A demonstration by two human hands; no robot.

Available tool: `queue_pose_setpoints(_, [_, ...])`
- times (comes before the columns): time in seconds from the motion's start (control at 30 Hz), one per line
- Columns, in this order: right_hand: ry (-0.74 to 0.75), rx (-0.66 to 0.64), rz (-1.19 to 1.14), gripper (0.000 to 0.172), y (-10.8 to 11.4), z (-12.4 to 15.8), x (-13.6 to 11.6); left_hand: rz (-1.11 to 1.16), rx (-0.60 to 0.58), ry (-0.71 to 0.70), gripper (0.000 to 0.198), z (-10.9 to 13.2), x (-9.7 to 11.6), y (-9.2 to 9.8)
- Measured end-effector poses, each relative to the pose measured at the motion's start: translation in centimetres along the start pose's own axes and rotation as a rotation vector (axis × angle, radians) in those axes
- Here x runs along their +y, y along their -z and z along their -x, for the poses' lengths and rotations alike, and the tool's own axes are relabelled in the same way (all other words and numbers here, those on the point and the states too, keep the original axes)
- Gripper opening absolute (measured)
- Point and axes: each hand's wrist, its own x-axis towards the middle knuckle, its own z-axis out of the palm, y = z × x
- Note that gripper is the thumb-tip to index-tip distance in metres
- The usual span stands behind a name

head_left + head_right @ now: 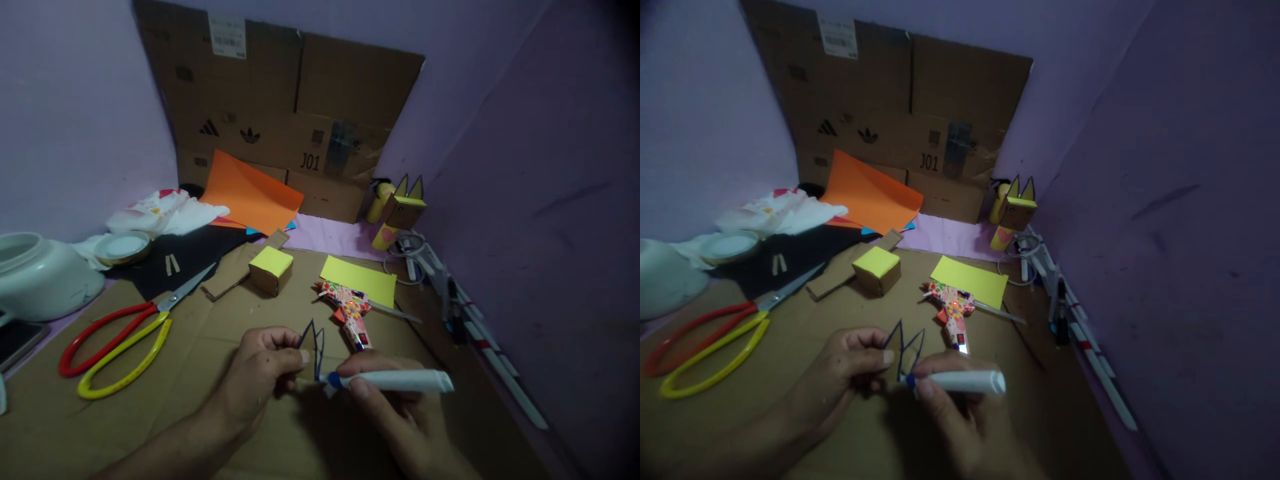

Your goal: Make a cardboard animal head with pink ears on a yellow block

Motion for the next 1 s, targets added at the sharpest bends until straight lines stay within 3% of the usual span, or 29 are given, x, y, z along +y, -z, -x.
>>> queue_pose_setpoints(0.07, [0.01, -0.019, 0.017, 0.011, 0.1, 0.3, 0.1, 0.01, -0.009, -0.006, 0.016, 0.1, 0.1, 0.0])
queue_pose_setpoints(0.23, [0.047, 0.111, 0.072, 0.015, 0.1, 0.6, 0.1, -0.007, 0.005, 0.011, 0.018, 0.0, 0.0, 0.0])
queue_pose_setpoints(0.63, [0.104, -0.043, 0.113, 0.009, 1.3, 0.2, 0.8, -0.005, -0.011, 0.006, 0.017, -0.1, -0.1, 0.0])
queue_pose_setpoints(0.9, [0.031, -0.003, 0.096, 0.016, 0.1, 0.7, 0.2, 0.002, -0.024, -0.007, 0.016, 0.0, -0.1, 0.1])
queue_pose_setpoints(1.0, [0.03, 0.109, 0.087, 0.016, 0.1, 0.7, 0.1, -0.027, -0.021, 0.005, 0.016, -0.1, -0.1, 0.1])
